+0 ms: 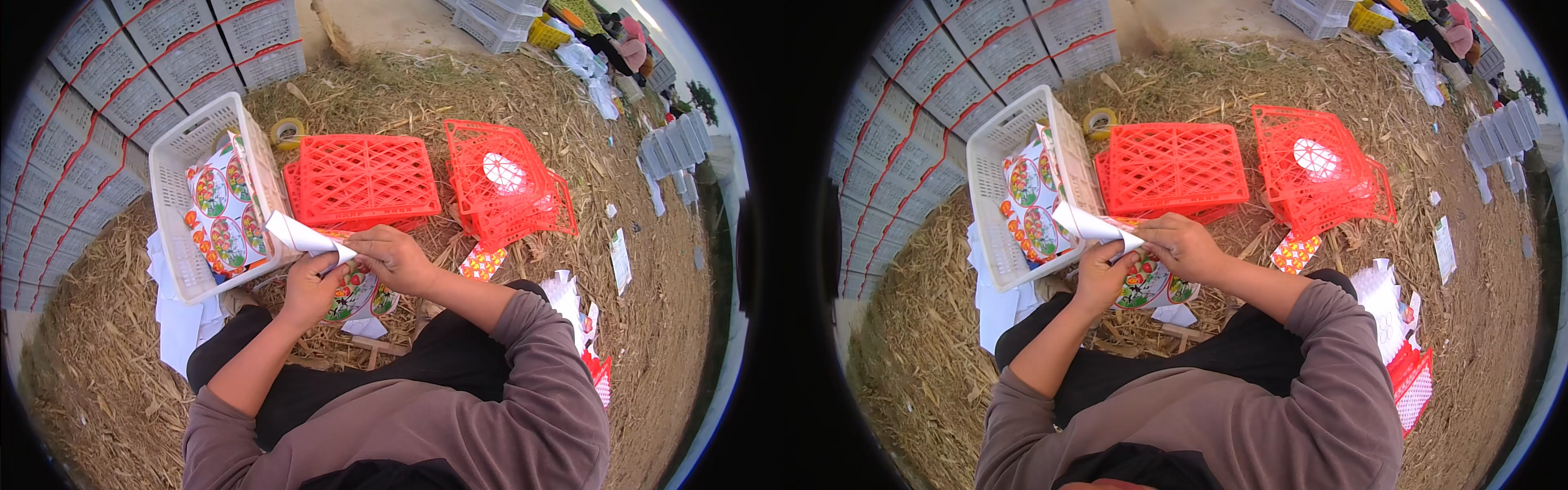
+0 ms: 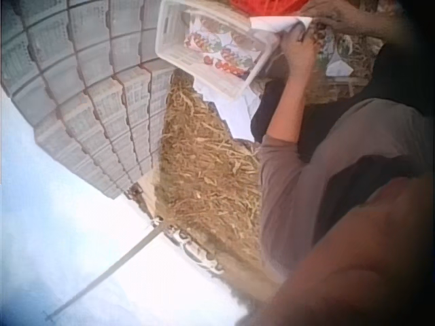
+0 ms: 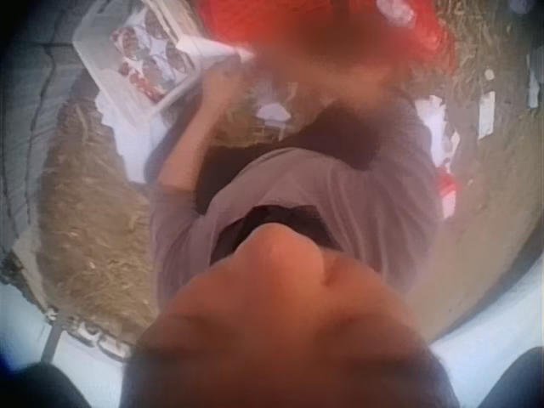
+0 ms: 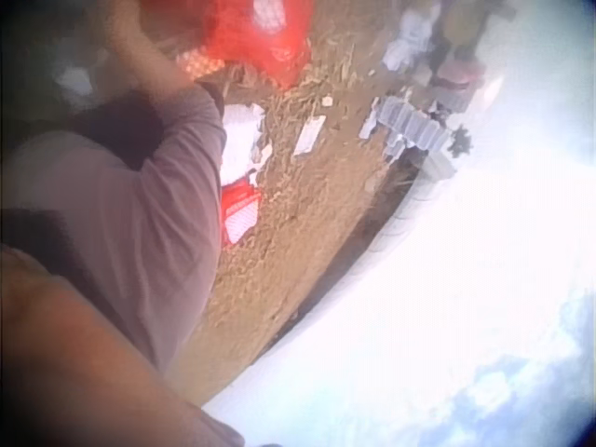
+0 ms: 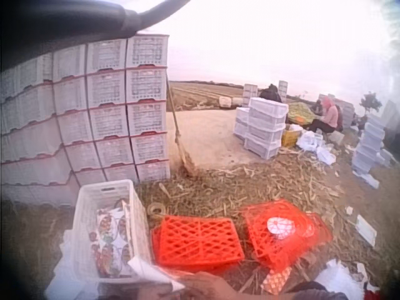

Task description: The person sits on a straw-covered ground and repeatedly peels circular stickers from sheets, then presses each sticker onto the top of stacked red plastic crates. The person handles sticker sheets and red crates throughout the clip.

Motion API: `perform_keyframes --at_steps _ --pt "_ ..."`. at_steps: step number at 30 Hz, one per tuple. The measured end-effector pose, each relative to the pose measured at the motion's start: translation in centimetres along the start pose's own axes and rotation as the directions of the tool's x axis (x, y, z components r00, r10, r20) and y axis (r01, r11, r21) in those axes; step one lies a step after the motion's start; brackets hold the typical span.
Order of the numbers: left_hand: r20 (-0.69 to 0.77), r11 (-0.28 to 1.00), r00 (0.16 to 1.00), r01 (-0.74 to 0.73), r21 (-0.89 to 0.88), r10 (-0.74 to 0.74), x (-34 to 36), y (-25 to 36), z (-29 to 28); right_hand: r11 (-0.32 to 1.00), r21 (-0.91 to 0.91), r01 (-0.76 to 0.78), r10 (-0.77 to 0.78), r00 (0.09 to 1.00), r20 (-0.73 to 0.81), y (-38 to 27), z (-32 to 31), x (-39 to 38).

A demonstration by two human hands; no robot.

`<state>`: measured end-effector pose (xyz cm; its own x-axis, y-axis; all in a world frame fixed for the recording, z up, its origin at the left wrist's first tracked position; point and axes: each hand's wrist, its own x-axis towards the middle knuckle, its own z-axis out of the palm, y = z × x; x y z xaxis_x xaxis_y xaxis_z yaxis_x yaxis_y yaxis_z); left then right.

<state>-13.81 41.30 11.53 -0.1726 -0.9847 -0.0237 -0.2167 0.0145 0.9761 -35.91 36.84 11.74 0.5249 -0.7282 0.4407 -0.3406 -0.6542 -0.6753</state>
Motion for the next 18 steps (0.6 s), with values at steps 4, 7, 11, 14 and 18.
perform_keyframes --at_steps 4,7,11,14,18 --pt "0.079 0.993 0.996 -0.026 -0.114 0.035 0.0 0.4 -0.3 0.987 0.130 -0.097 0.100 0.995 -0.019 -0.1 -0.2 0.1" --pt "0.072 0.988 0.997 -0.020 -0.153 0.032 -0.1 0.8 -0.1 0.998 0.043 -0.036 0.037 0.999 -0.021 -0.3 -0.6 0.4" --pt "0.071 0.989 0.995 0.078 -0.125 -0.070 -0.3 1.0 -0.6 0.999 -0.044 -0.009 0.009 1.000 0.005 -0.7 -1.1 0.8" --pt "0.094 0.986 0.994 -0.031 -0.161 0.047 -0.3 0.9 -0.8 0.998 -0.044 -0.044 0.044 0.999 0.012 -0.8 -1.5 0.8" --pt "0.121 0.982 0.987 -0.084 -0.171 0.106 -0.3 0.6 -0.6 1.000 -0.001 -0.014 0.014 0.999 -0.032 -0.8 -1.6 0.6"
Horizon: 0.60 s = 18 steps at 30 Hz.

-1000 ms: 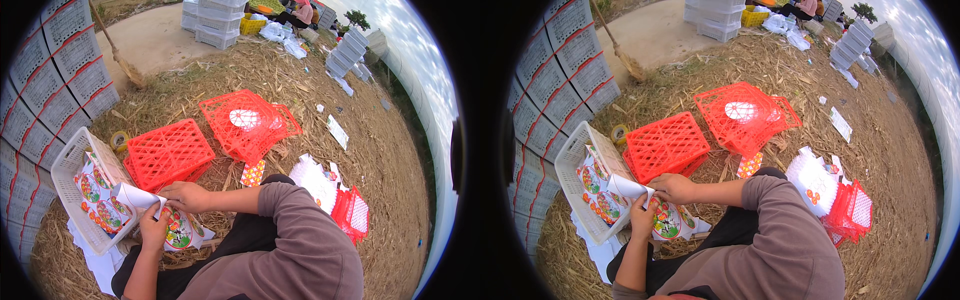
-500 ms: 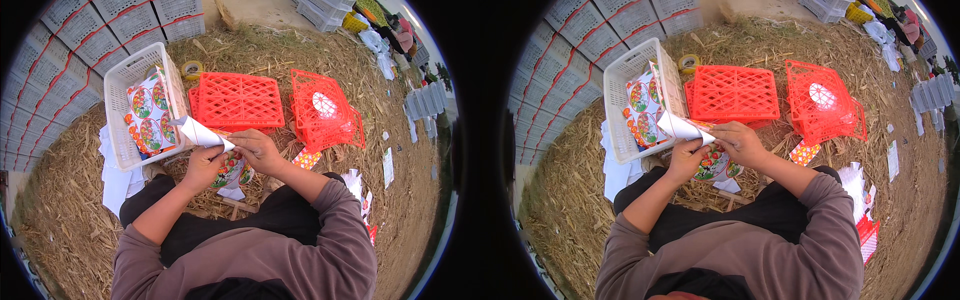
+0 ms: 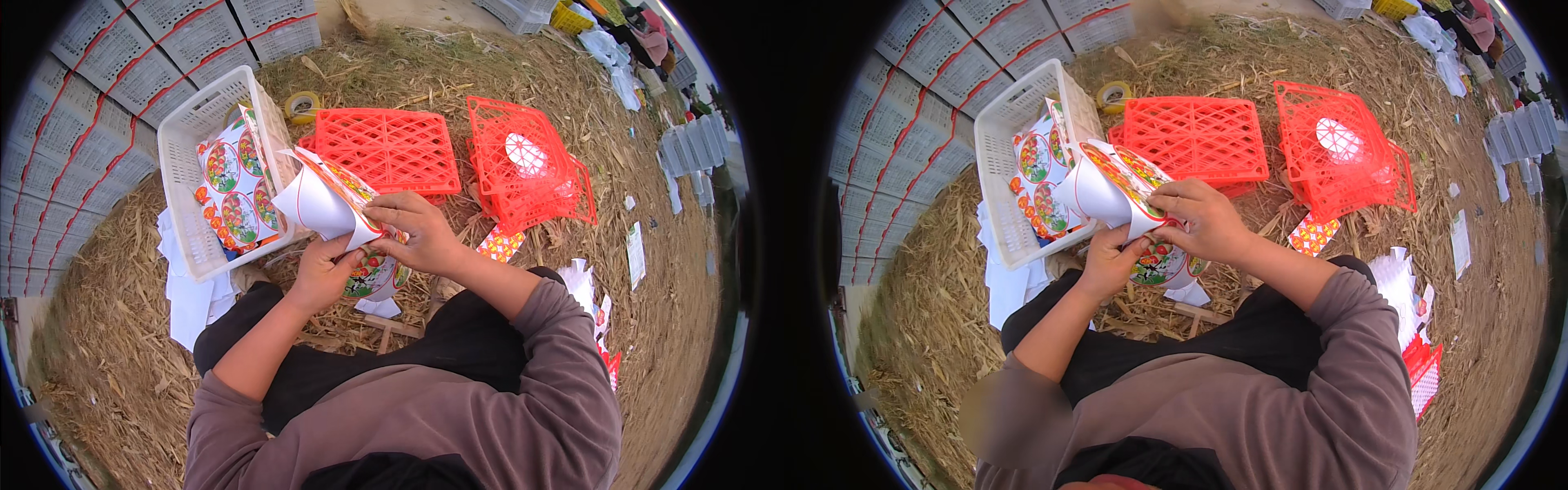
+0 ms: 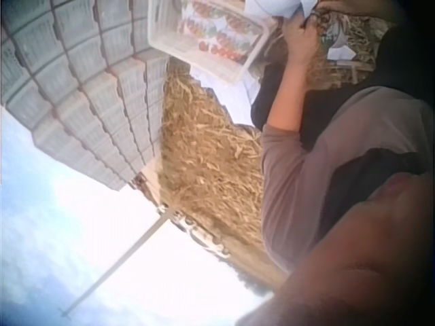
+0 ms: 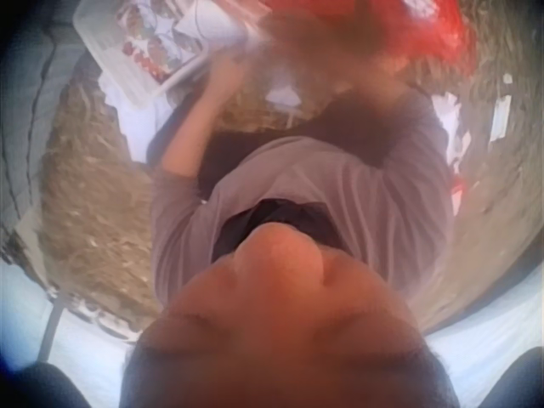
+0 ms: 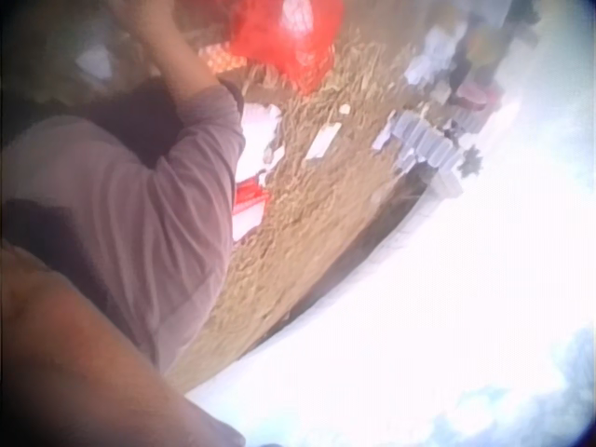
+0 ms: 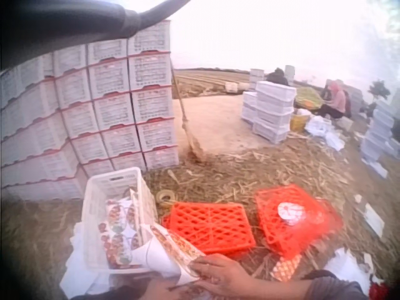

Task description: The person sits on a straw-covered ground and repeatedly peels circular stickers from sheets, then presses each sticker onto the top of stacked red plastic crates. The person handles sticker sheets and red crates throughout the clip.

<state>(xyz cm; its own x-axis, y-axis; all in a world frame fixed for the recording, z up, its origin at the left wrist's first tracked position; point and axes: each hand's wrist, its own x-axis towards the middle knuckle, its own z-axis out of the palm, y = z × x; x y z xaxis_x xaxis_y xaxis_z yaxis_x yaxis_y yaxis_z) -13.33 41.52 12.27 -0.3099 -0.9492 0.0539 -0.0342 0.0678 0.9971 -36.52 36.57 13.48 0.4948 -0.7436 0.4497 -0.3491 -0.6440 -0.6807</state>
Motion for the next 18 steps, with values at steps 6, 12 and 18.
perform_keyframes --at_steps 6,12,18 --pt "0.027 0.981 0.994 0.096 0.168 -0.102 -0.1 -0.9 -0.1 0.997 0.070 0.013 -0.015 0.999 0.031 0.3 0.2 -0.3" --pt "0.034 0.951 0.994 0.090 0.297 -0.105 -0.6 -0.7 -0.2 0.997 0.079 0.026 -0.029 0.999 0.035 0.9 0.3 -0.7" --pt "0.067 0.925 0.992 0.078 0.372 -0.111 0.0 0.7 -0.4 0.767 0.477 -0.428 0.349 0.903 0.249 2.3 0.2 -0.3"
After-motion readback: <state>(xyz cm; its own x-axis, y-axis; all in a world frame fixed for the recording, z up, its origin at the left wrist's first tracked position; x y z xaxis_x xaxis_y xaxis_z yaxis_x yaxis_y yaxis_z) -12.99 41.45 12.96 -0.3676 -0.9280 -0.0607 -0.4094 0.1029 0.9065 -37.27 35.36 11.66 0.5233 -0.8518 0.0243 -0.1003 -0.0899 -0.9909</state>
